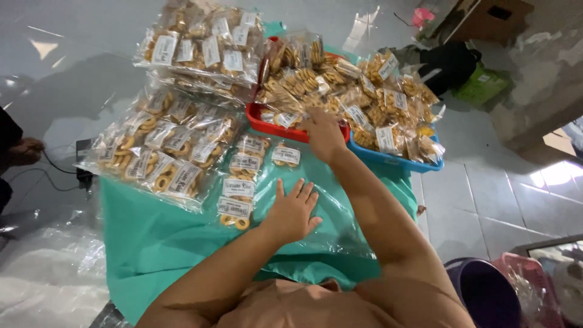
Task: Manually packing small individually wrapped snack packets into a larger clear plastic bag while sitting on the floor.
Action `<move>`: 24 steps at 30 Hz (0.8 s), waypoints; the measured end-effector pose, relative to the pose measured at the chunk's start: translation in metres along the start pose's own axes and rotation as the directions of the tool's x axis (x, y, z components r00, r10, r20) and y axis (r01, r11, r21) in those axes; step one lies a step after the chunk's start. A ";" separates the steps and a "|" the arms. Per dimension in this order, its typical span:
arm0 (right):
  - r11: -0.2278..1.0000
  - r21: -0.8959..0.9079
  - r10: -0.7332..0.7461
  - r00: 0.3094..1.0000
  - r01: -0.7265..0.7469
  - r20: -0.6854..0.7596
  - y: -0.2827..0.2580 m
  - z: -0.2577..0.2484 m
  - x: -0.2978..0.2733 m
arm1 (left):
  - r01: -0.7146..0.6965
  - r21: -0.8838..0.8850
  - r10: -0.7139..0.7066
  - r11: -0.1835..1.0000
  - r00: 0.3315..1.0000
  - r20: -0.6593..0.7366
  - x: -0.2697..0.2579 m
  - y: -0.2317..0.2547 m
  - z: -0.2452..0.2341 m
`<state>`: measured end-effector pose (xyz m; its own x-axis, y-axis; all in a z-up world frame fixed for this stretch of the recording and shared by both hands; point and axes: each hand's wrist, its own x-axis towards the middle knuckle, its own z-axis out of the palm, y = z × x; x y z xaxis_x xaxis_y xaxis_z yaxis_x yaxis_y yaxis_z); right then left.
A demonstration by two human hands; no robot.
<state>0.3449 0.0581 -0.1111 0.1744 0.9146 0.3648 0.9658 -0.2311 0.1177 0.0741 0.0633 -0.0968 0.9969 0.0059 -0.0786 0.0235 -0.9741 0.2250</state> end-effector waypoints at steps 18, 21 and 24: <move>0.456 0.872 0.482 0.873 -0.176 -0.076 -0.033 -0.143 -0.119 | -0.349 -0.757 -0.386 0.552 0.698 -0.603 0.014 0.002 0.025; -0.009 0.992 0.564 0.819 -0.123 0.107 -0.059 -0.140 -0.163 | -0.530 -0.845 -0.483 -0.076 0.761 -0.434 0.027 0.008 0.023; -0.204 0.975 0.438 0.883 -0.085 0.169 -0.072 -0.139 -0.197 | -0.424 -0.899 -0.495 -0.114 0.809 -0.319 0.022 0.016 0.011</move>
<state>0.2145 -0.1515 -0.0626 0.6094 0.7623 0.2180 -0.0250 0.2934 -0.9557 0.0951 0.0454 -0.1059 0.8185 0.5586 0.1345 -0.3575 0.3117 0.8804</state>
